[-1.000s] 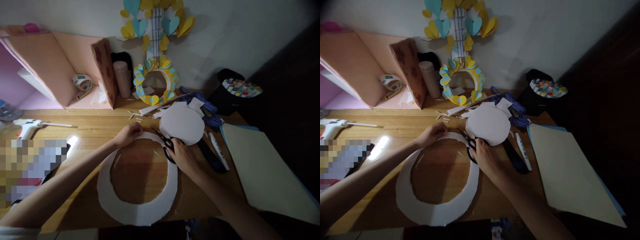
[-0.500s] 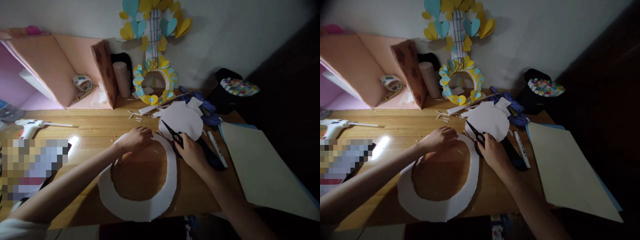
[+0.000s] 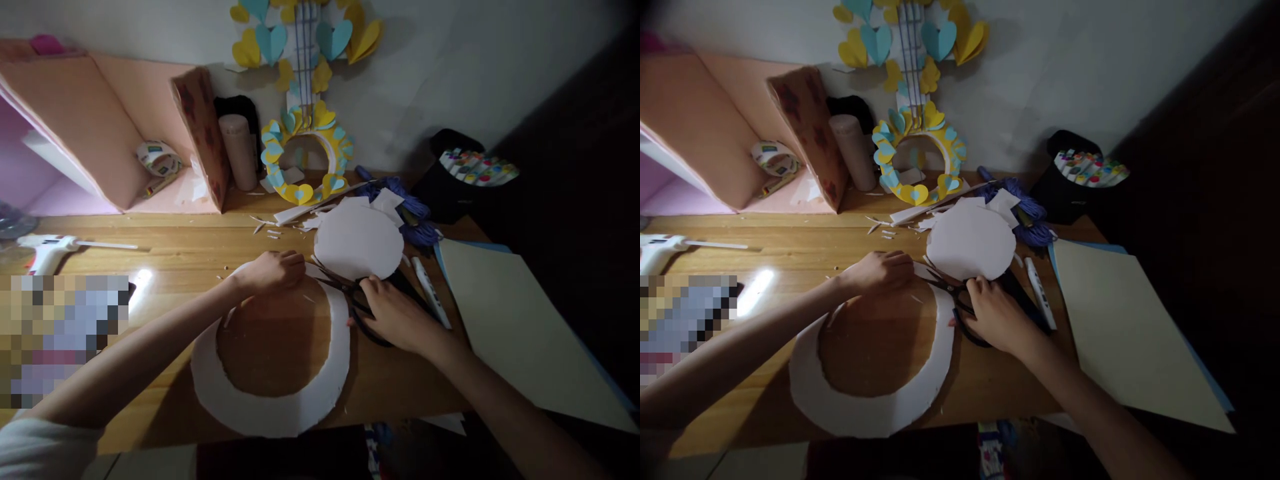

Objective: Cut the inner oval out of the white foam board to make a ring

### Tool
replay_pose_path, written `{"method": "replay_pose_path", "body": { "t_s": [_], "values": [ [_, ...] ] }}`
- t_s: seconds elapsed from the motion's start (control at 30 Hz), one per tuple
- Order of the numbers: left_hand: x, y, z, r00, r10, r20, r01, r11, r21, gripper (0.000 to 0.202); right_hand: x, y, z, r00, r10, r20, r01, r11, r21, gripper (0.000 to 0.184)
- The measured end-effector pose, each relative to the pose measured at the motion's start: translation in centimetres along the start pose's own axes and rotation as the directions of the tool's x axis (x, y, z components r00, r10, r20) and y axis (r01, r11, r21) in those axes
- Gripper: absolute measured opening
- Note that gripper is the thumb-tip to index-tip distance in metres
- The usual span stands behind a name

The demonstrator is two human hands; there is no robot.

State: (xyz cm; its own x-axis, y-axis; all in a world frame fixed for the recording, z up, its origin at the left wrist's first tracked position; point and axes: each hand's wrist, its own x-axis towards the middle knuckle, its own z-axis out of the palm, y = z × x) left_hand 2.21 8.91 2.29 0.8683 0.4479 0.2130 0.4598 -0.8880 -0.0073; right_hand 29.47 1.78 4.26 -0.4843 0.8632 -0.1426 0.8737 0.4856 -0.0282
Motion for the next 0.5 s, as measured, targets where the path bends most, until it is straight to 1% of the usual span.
{"method": "replay_pose_path", "body": {
  "t_s": [0.1,0.2,0.37,0.5],
  "values": [
    [0.0,0.0,0.2,1.000,-0.028,-0.003,0.028,0.999,-0.038,0.027,0.4,-0.3,-0.2,1.000,0.014,0.018,-0.011,0.992,-0.122,0.029],
    [0.0,-0.1,0.4,0.999,-0.050,0.006,0.050,0.996,-0.079,0.026,1.4,-0.6,-0.7,0.999,-0.011,0.037,0.019,0.974,-0.224,0.028],
    [0.0,-0.1,0.1,0.996,-0.081,0.032,0.084,0.987,-0.136,0.027,2.6,-0.9,-1.4,0.999,-0.049,0.021,0.053,0.951,-0.303,0.030],
    [0.1,-0.1,-0.1,0.994,-0.103,0.046,0.109,0.979,-0.173,0.029,2.9,-0.8,-1.3,0.996,-0.092,-0.014,0.083,0.946,-0.314,0.026]
  ]
}}
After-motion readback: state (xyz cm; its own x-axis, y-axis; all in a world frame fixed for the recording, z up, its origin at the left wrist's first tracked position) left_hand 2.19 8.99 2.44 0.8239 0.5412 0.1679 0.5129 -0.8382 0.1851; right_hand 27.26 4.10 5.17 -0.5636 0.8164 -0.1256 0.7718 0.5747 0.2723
